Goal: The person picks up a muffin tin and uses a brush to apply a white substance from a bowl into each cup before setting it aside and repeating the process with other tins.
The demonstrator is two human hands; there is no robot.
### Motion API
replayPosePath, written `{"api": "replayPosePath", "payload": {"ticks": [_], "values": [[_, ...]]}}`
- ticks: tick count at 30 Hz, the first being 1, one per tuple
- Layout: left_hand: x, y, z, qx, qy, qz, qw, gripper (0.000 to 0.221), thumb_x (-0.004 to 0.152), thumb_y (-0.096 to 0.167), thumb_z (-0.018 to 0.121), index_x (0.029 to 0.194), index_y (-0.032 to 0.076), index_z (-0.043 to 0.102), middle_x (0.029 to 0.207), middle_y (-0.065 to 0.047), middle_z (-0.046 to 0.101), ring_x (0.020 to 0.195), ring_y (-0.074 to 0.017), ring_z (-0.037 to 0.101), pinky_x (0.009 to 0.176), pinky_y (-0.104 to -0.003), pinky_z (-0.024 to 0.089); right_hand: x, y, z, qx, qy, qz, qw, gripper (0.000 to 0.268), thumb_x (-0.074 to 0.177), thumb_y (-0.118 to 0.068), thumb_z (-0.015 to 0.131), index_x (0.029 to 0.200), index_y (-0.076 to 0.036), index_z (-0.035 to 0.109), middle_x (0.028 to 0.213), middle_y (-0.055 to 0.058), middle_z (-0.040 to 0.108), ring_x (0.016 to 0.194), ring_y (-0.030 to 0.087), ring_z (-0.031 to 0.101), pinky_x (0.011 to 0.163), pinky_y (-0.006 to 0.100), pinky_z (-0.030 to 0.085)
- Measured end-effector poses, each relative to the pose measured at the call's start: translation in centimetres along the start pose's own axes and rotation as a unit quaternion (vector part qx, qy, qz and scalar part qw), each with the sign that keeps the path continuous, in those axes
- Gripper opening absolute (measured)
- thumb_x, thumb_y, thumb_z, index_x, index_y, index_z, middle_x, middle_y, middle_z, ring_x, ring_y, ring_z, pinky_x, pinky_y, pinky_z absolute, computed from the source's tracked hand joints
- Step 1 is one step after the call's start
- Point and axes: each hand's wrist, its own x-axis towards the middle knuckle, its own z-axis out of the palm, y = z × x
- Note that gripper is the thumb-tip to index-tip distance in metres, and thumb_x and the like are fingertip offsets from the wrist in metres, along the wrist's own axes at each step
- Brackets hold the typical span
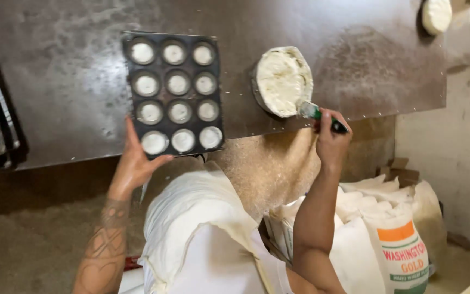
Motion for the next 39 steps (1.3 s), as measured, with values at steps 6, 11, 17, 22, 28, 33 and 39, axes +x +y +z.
{"api": "replayPosePath", "payload": {"ticks": [6,11,17,22,28,33,39], "values": [[0.2,1.0,-0.2,-0.031,-0.011,-0.053,0.998,0.146,0.066,0.030,0.090,0.161,-0.006,-0.014,0.164,-0.027,0.034,0.147,-0.0326,0.043,0.120,-0.038,0.035,5.7,9.3,4.7,0.010,-0.049,0.104,0.993,0.027,0.104,-0.024,0.064,0.096,0.001,0.073,0.071,0.003,0.069,0.059,0.008,0.061,0.054,0.024,0.048],[0.3,0.9,-0.4,0.013,-0.016,-0.042,0.999,0.149,0.063,0.028,0.094,0.159,-0.005,-0.015,0.167,-0.029,0.024,0.151,-0.0340,0.034,0.121,-0.039,0.030,5.5,10.1,6.3,0.052,-0.043,0.116,0.991,0.025,0.102,-0.024,0.066,0.097,0.000,0.071,0.073,0.005,0.071,0.060,0.009,0.064,0.055,0.024,0.050],[0.0,0.4,-0.4,-0.006,-0.015,-0.035,0.999,0.147,0.065,0.030,0.094,0.159,-0.006,-0.013,0.164,-0.028,0.029,0.152,-0.0344,0.033,0.124,-0.039,0.027,0.1,-3.4,3.1,0.026,-0.198,-0.143,0.969,0.020,0.106,-0.011,0.065,0.121,0.002,0.071,0.101,0.012,0.075,0.089,0.015,0.069,0.079,0.029,0.054],[0.4,0.6,-0.5,-0.003,-0.015,-0.026,1.000,0.148,0.065,0.030,0.096,0.159,-0.005,-0.012,0.164,-0.028,0.029,0.151,-0.0369,0.032,0.123,-0.041,0.027,-0.3,-13.0,6.3,-0.121,-0.419,-0.411,0.801,0.033,0.089,-0.012,0.073,0.122,-0.008,0.072,0.104,0.012,0.074,0.089,0.028,0.068,0.078,0.040,0.057],[0.3,1.1,-0.4,0.003,-0.017,-0.052,0.999,0.148,0.062,0.030,0.097,0.159,-0.002,-0.010,0.162,-0.030,0.026,0.150,-0.0403,0.032,0.122,-0.044,0.029,0.5,-11.6,15.0,-0.217,-0.498,-0.441,0.715,0.013,0.089,-0.019,0.073,0.090,-0.006,0.069,0.083,0.014,0.069,0.080,0.035,0.067,0.071,0.047,0.055],[0.2,1.0,-0.1,0.005,-0.011,-0.046,0.999,0.146,0.063,0.029,0.097,0.159,-0.001,-0.008,0.164,-0.033,0.020,0.151,-0.0436,0.028,0.122,-0.047,0.029,-0.1,-5.5,19.8,-0.083,-0.312,-0.026,0.946,0.030,0.105,-0.024,0.055,0.088,-0.004,0.068,0.067,0.011,0.069,0.059,0.026,0.070,0.056,0.040,0.055],[0.4,0.9,-0.2,0.014,-0.018,-0.033,0.999,0.146,0.063,0.028,0.097,0.159,-0.003,-0.008,0.163,-0.034,0.020,0.151,-0.0449,0.026,0.122,-0.048,0.028,-6.5,-0.4,18.0,0.425,-0.127,0.289,0.848,0.032,0.108,-0.031,0.050,0.112,-0.001,0.062,0.090,0.019,0.072,0.082,0.028,0.072,0.076,0.039,0.062]]}}
